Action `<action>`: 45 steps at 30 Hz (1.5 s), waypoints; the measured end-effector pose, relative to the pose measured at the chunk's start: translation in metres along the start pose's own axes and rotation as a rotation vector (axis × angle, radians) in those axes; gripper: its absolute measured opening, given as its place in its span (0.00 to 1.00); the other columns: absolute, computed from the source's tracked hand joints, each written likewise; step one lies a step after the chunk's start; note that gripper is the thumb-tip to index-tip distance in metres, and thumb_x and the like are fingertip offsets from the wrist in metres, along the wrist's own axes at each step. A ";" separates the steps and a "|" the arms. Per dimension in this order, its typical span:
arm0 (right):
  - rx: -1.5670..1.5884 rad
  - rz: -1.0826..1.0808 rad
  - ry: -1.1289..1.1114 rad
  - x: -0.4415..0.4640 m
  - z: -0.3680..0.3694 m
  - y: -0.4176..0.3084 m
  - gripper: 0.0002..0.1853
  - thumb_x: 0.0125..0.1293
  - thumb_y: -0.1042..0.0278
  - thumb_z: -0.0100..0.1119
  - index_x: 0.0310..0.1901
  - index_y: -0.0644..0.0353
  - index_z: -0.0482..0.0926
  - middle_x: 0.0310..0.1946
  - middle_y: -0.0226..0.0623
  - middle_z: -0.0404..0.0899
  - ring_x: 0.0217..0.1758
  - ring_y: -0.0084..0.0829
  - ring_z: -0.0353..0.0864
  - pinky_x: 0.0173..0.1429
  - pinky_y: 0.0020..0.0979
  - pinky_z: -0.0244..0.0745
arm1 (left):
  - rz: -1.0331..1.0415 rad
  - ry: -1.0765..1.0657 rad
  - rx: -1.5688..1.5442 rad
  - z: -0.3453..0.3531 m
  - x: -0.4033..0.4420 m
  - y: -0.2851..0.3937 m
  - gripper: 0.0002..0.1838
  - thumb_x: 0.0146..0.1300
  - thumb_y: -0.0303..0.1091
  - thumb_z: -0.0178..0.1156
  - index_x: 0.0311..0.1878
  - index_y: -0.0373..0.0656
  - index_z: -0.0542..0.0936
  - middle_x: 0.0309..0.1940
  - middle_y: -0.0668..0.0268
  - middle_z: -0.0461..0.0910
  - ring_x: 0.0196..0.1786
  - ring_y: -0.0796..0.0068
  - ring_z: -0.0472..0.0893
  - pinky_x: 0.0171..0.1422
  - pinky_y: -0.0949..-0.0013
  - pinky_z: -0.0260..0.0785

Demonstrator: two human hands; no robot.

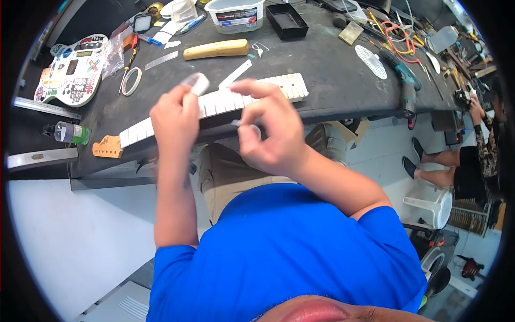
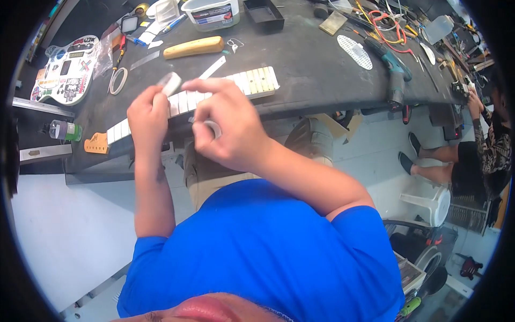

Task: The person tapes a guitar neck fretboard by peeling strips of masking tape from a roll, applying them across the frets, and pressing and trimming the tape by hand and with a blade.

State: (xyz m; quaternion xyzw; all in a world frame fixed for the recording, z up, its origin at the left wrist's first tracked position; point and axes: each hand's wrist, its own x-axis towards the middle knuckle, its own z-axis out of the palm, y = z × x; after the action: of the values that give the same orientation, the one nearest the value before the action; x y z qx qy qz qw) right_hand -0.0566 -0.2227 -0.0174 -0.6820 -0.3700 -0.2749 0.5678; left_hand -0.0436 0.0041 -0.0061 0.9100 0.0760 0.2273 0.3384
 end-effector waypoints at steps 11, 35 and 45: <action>0.941 0.683 0.257 0.002 -0.067 0.040 0.28 0.89 0.48 0.51 0.61 0.70 0.88 0.76 0.53 0.81 0.72 0.36 0.81 0.77 0.45 0.74 | 0.295 -0.413 -0.668 0.056 0.022 0.051 0.13 0.77 0.37 0.72 0.54 0.36 0.91 0.61 0.57 0.91 0.63 0.61 0.89 0.68 0.59 0.80; -0.323 0.125 -0.263 -0.011 -0.100 0.074 0.13 0.61 0.74 0.83 0.46 0.45 0.97 0.67 0.31 0.88 0.74 0.48 0.77 0.77 0.49 0.77 | 0.170 -0.821 -0.420 0.111 0.067 0.060 0.15 0.77 0.37 0.65 0.49 0.32 0.90 0.77 0.54 0.84 0.69 0.64 0.86 0.75 0.59 0.76; -0.316 0.109 -0.221 -0.019 -0.097 0.082 0.15 0.57 0.76 0.86 0.44 0.44 0.98 0.59 0.26 0.91 0.69 0.44 0.80 0.73 0.47 0.80 | 0.258 -0.785 -0.266 0.116 0.067 0.060 0.15 0.81 0.33 0.62 0.54 0.30 0.90 0.73 0.54 0.87 0.69 0.61 0.87 0.75 0.58 0.78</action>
State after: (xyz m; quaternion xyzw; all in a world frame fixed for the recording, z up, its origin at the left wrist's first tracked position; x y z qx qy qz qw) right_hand 0.0038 -0.3281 -0.0595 -0.8076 -0.3447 -0.2218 0.4240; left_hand 0.0682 -0.0895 -0.0201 0.8780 -0.2025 -0.0876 0.4247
